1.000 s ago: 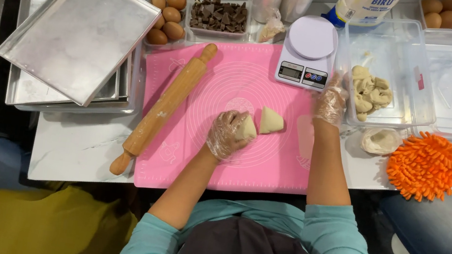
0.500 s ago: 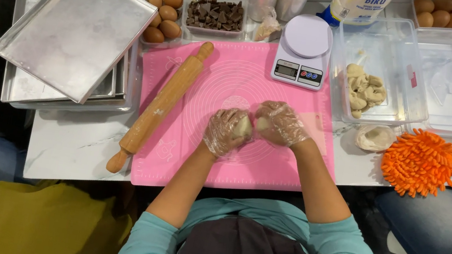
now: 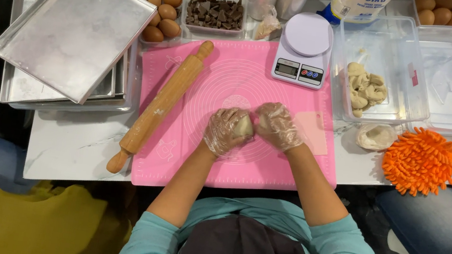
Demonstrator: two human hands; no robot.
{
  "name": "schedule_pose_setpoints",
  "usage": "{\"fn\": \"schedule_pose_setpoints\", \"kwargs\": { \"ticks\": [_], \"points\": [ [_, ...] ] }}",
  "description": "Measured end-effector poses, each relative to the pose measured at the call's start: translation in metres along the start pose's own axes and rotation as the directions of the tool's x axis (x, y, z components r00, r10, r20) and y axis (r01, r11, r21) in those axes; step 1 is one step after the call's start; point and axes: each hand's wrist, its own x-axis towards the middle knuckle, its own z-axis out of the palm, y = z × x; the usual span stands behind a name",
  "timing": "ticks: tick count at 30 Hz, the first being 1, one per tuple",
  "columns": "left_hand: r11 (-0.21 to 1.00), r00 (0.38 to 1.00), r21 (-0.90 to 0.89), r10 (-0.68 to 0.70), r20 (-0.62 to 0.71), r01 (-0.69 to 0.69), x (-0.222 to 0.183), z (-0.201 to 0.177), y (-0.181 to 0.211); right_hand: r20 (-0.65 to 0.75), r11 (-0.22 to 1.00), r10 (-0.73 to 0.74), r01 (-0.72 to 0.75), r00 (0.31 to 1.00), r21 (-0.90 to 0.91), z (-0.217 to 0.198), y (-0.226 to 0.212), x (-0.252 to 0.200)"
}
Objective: Preparing and shaping dough on a silicone mat using hands, a scale, and a rolling pin
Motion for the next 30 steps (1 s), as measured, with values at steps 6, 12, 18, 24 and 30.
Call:
{"fn": "schedule_pose_setpoints", "kwargs": {
  "ticks": [6, 12, 18, 24, 30],
  "points": [
    [0.998, 0.994, 0.035, 0.064, -0.086, -0.061, 0.009, -0.03, 0.024, -0.059, 0.579, 0.427, -0.222, 0.903, 0.784, -0.071, 0.014, -0.013],
    [0.994, 0.982, -0.016, 0.107, -0.154, -0.111, 0.009, -0.038, 0.016, 0.069, 0.88, 0.417, -0.422, 0.906, 0.216, -0.07, -0.008, -0.015],
    [0.989, 0.957, -0.014, 0.138, -0.256, -0.146, 0.005, -0.028, 0.009, 0.443, 0.947, 0.303, -0.32, 0.844, -0.037, -0.046, -0.021, 0.012],
    [0.981, 0.953, -0.054, 0.165, -0.253, -0.184, 0.006, -0.033, 0.006, 0.382, 0.955, 0.082, 0.038, 0.921, -0.296, -0.014, -0.024, 0.003],
    [0.985, 0.955, -0.052, 0.146, -0.259, -0.164, 0.005, -0.03, 0.006, 0.088, 0.946, -0.147, 0.166, 0.985, -0.279, 0.003, -0.014, -0.01]
  ]
}}
